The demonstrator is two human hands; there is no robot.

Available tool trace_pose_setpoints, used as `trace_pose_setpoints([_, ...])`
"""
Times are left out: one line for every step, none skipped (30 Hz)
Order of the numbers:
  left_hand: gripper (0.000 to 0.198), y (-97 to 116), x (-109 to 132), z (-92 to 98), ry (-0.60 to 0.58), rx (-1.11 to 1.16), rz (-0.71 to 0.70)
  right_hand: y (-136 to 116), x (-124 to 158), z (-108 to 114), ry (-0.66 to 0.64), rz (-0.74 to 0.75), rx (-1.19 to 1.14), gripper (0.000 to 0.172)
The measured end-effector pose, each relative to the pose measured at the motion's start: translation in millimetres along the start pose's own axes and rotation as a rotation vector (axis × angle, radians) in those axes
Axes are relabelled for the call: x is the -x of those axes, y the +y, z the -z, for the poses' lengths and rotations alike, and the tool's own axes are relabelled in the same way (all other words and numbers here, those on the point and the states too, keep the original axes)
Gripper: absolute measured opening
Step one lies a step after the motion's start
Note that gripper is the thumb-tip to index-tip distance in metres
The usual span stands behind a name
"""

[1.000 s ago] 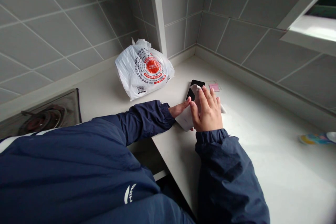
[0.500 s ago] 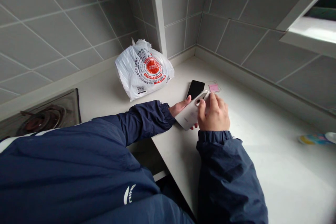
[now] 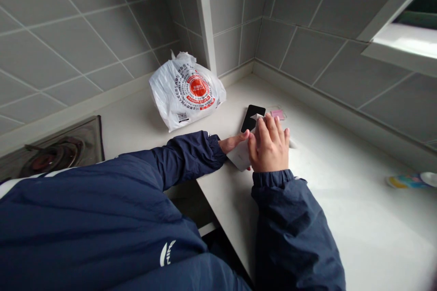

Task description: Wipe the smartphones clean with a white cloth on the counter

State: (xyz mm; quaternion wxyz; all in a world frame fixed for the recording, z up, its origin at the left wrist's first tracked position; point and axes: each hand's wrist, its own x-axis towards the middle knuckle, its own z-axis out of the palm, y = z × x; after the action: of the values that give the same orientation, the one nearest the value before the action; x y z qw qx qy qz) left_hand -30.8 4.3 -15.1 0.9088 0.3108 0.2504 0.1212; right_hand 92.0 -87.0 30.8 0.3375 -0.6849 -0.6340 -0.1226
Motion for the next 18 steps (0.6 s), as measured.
trace_pose_setpoints([0.073, 1.5, 0.6, -0.8, -0.023, -0.02, 0.052, 1.0, -0.4, 0.4, 0.014, -0.007, -0.013, 0.05])
trace_pose_setpoints([0.079, 3.3, 1.2, -1.8, -0.051, -0.048, 0.117, 2.3, -0.8, 0.6, 0.029, -0.022, -0.03, 0.049])
trace_pose_setpoints([0.084, 5.3, 1.9, -2.7, -0.077, -0.079, 0.172, 3.8, -1.4, 0.8, 0.043, -0.044, -0.048, 0.048])
trace_pose_setpoints([0.088, 7.2, 2.3, -3.5, -0.093, -0.107, 0.201, 5.1, -2.1, 0.9, 0.056, -0.07, -0.068, 0.048])
trace_pose_setpoints([0.091, 8.8, 2.2, -3.8, -0.101, -0.131, 0.216, 6.1, -2.8, 0.9, 0.068, -0.093, -0.086, 0.047])
trace_pose_setpoints([0.093, 9.8, 1.7, -3.6, -0.103, -0.151, 0.22, 6.7, -3.5, 1.0, 0.076, -0.115, -0.1, 0.047])
trace_pose_setpoints([0.094, 10.3, 0.5, -2.6, -0.103, -0.167, 0.223, 6.9, -3.9, 0.9, 0.082, -0.134, -0.107, 0.047])
trace_pose_setpoints([0.094, 10.1, -1.1, -1.0, -0.105, -0.174, 0.225, 6.7, -4.1, 0.7, 0.083, -0.148, -0.106, 0.047])
trace_pose_setpoints([0.094, 9.5, -3.1, 1.1, -0.109, -0.169, 0.22, 6.2, -4.0, 0.3, 0.076, -0.159, -0.097, 0.047])
trace_pose_setpoints([0.094, 8.5, -5.3, 3.4, -0.119, -0.156, 0.205, 5.6, -3.4, -0.3, 0.063, -0.167, -0.08, 0.048])
trace_pose_setpoints([0.092, 7.5, -7.3, 5.4, -0.133, -0.135, 0.176, 4.9, -2.4, -1.3, 0.043, -0.174, -0.058, 0.05])
trace_pose_setpoints([0.091, 6.5, -9.0, 6.5, -0.152, -0.105, 0.139, 4.3, -1.1, -2.6, 0.017, -0.177, -0.033, 0.052])
trace_pose_setpoints([0.089, 5.8, -10.3, 6.5, -0.169, -0.066, 0.092, 3.8, 0.5, -4.2, -0.012, -0.175, -0.004, 0.056])
trace_pose_setpoints([0.086, 5.5, -11.0, 4.9, -0.182, -0.02, 0.036, 3.2, 2.2, -6.0, -0.043, -0.168, 0.027, 0.06])
trace_pose_setpoints([0.083, 5.7, -11.0, 1.8, -0.193, 0.03, -0.021, 2.5, 4.1, -7.8, -0.073, -0.157, 0.057, 0.064])
trace_pose_setpoints([0.079, 6.3, -10.4, -2.6, -0.197, 0.084, -0.083, 1.4, 6.0, -9.6, -0.102, -0.141, 0.084, 0.068])
trace_pose_setpoints([0.076, 7.4, -9.3, -7.8, -0.189, 0.138, -0.154, 0.0, 7.8, -11.3, -0.13, -0.122, 0.103, 0.07])
trace_pose_setpoints([0.075, 8.8, -7.8, -13.2, -0.182, 0.188, -0.215, -1.8, 9.5, -12.7, -0.156, -0.101, 0.113, 0.071])
